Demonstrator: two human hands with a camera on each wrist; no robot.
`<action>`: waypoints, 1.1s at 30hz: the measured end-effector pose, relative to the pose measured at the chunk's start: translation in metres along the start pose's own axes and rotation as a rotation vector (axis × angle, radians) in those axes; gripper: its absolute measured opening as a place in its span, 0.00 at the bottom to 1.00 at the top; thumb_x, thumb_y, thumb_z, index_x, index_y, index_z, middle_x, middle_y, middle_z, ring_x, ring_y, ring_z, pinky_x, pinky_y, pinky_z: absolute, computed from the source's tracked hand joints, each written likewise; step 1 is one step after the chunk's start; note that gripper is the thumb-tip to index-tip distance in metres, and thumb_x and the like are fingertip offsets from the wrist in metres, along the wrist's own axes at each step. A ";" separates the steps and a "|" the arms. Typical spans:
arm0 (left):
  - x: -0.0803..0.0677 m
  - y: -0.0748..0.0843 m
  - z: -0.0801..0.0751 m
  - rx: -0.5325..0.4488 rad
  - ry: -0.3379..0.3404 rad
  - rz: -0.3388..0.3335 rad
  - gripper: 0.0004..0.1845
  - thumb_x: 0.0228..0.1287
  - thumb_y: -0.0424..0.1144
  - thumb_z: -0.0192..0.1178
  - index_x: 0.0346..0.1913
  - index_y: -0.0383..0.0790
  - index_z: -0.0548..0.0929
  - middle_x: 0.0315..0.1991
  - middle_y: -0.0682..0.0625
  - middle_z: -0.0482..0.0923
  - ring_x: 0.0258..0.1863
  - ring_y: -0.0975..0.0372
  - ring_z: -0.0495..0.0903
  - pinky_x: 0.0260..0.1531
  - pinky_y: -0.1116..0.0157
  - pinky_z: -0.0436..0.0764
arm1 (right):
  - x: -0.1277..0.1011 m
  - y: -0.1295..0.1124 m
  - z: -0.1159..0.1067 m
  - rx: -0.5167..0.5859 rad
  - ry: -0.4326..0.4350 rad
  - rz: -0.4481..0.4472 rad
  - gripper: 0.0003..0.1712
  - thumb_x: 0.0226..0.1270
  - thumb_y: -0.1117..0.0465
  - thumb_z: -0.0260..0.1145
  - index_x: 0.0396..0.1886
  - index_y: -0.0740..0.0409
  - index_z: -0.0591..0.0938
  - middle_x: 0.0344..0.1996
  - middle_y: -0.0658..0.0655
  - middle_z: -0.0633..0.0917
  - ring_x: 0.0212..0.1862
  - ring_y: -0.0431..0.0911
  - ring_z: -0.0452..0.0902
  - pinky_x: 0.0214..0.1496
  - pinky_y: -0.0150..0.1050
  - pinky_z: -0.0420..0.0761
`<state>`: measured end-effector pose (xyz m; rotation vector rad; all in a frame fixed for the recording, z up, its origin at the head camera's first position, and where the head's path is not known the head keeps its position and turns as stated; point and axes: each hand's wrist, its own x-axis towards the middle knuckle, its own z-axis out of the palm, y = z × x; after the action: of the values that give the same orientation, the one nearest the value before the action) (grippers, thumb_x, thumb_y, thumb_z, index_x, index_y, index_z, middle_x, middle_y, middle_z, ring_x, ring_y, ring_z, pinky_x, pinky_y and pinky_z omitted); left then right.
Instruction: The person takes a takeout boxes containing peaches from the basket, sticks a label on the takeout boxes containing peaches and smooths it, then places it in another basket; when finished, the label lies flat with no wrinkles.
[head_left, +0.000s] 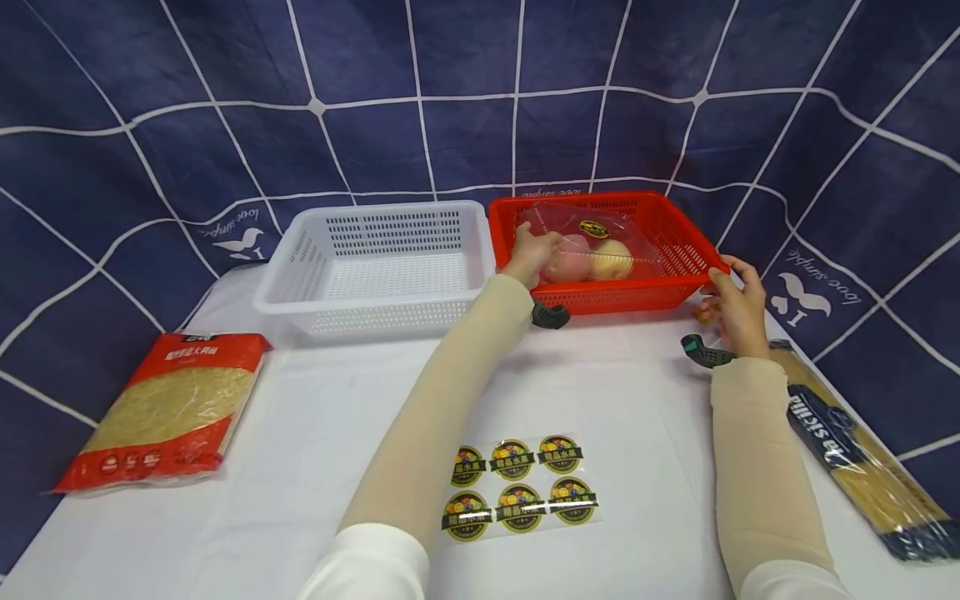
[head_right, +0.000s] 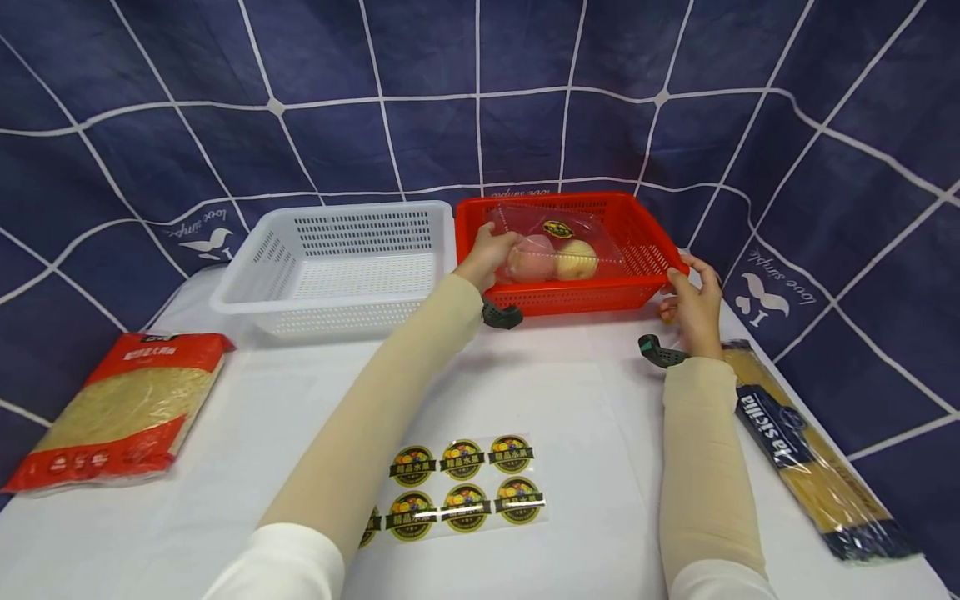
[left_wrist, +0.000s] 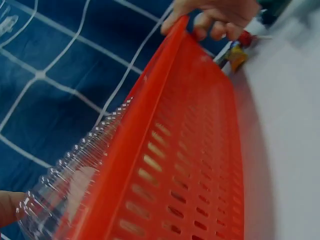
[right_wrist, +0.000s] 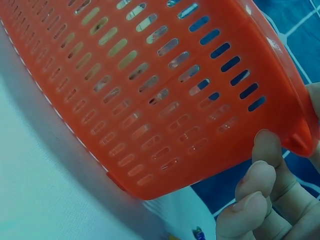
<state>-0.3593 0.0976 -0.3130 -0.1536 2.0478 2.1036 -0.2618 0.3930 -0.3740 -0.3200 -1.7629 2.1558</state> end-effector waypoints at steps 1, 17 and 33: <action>0.001 -0.001 0.000 -0.003 0.017 0.004 0.39 0.83 0.38 0.59 0.88 0.45 0.52 0.79 0.40 0.63 0.71 0.49 0.70 0.72 0.54 0.76 | -0.001 0.000 0.001 0.000 0.000 0.002 0.16 0.84 0.56 0.63 0.64 0.42 0.72 0.34 0.51 0.84 0.21 0.40 0.78 0.28 0.28 0.84; 0.007 0.003 -0.021 0.020 -0.208 -0.105 0.38 0.87 0.60 0.44 0.89 0.47 0.53 0.86 0.46 0.55 0.84 0.48 0.56 0.82 0.43 0.58 | 0.004 0.004 0.005 0.001 -0.012 0.020 0.17 0.85 0.56 0.62 0.65 0.42 0.70 0.30 0.50 0.85 0.20 0.41 0.78 0.27 0.29 0.84; -0.050 0.003 -0.088 -0.182 -0.344 0.079 0.28 0.89 0.45 0.46 0.83 0.40 0.68 0.81 0.41 0.68 0.79 0.45 0.67 0.79 0.50 0.66 | -0.002 0.002 0.002 -0.036 -0.003 0.014 0.17 0.85 0.55 0.61 0.66 0.43 0.69 0.33 0.50 0.84 0.22 0.40 0.78 0.28 0.29 0.84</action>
<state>-0.3167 0.0057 -0.3020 0.2496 1.6907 2.1803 -0.2615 0.3899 -0.3755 -0.3393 -1.8077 2.1374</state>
